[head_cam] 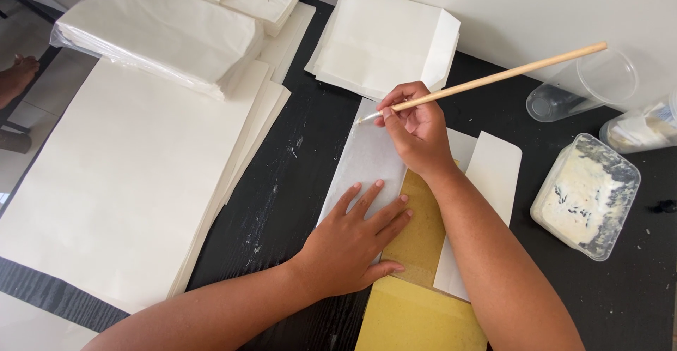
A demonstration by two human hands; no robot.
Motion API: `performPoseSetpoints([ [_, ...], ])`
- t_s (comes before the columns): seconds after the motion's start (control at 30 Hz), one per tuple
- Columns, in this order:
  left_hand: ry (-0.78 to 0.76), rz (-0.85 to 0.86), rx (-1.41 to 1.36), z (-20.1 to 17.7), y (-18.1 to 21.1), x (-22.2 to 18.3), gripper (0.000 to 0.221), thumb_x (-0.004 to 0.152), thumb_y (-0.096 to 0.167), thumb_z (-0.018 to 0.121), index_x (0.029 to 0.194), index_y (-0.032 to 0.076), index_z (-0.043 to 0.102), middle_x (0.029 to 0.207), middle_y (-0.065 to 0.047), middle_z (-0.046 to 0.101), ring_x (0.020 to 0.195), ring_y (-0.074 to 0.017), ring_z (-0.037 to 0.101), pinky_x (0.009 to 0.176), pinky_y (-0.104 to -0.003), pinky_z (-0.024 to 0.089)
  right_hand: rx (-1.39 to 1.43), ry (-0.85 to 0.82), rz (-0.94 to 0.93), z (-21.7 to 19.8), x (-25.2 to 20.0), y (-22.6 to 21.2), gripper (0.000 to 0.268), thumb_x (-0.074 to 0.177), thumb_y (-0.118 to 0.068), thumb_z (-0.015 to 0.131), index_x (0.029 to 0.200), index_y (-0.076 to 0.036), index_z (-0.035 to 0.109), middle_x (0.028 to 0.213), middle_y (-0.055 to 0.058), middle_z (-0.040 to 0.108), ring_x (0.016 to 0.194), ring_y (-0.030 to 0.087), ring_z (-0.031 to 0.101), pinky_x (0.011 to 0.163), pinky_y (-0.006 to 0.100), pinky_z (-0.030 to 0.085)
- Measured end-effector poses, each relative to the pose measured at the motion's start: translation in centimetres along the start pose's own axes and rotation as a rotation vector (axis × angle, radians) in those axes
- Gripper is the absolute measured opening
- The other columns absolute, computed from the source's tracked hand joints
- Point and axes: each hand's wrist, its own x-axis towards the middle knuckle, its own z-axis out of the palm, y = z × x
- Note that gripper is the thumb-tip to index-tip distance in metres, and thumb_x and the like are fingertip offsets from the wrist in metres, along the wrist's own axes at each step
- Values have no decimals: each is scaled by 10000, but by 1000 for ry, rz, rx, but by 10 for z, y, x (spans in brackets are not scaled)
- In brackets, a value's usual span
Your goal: A person is manually assembling a paper bag by applying glue with a brush and folding the paper along pre-defined lines.
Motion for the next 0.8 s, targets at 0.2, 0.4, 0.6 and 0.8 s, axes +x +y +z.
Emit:
performPoseSetpoints([
  [0.2,-11,4,4,2,-1,-1,762,936,684,523,1466,138,559,1570,-65,486,1465,-414,408,1190,-570,322,58,-43,100,-5,-1,8,96,965,-38,607,922,-85,536,961,124,684,880,191,692,803,298,655],
  [0.4,-6,-3,1,2,0,-1,761,929,680,539,1469,144,557,1570,-51,480,1461,-404,412,1187,-563,327,-14,22,-29,-7,0,21,135,949,16,580,934,-102,516,980,121,638,955,184,657,830,295,626],
  [0.6,-11,-5,-11,2,0,0,765,926,679,550,1467,138,555,1568,-57,481,1467,-408,407,1190,-565,321,39,-125,73,-11,-2,12,148,891,23,577,873,-117,533,922,115,686,848,165,670,784,278,628],
  [0.8,-5,-5,4,2,0,-1,768,929,686,538,1477,148,551,1571,-48,484,1464,-401,411,1190,-556,325,-21,23,-39,-9,0,21,143,934,18,600,917,-106,530,970,115,653,958,174,653,853,288,609],
])
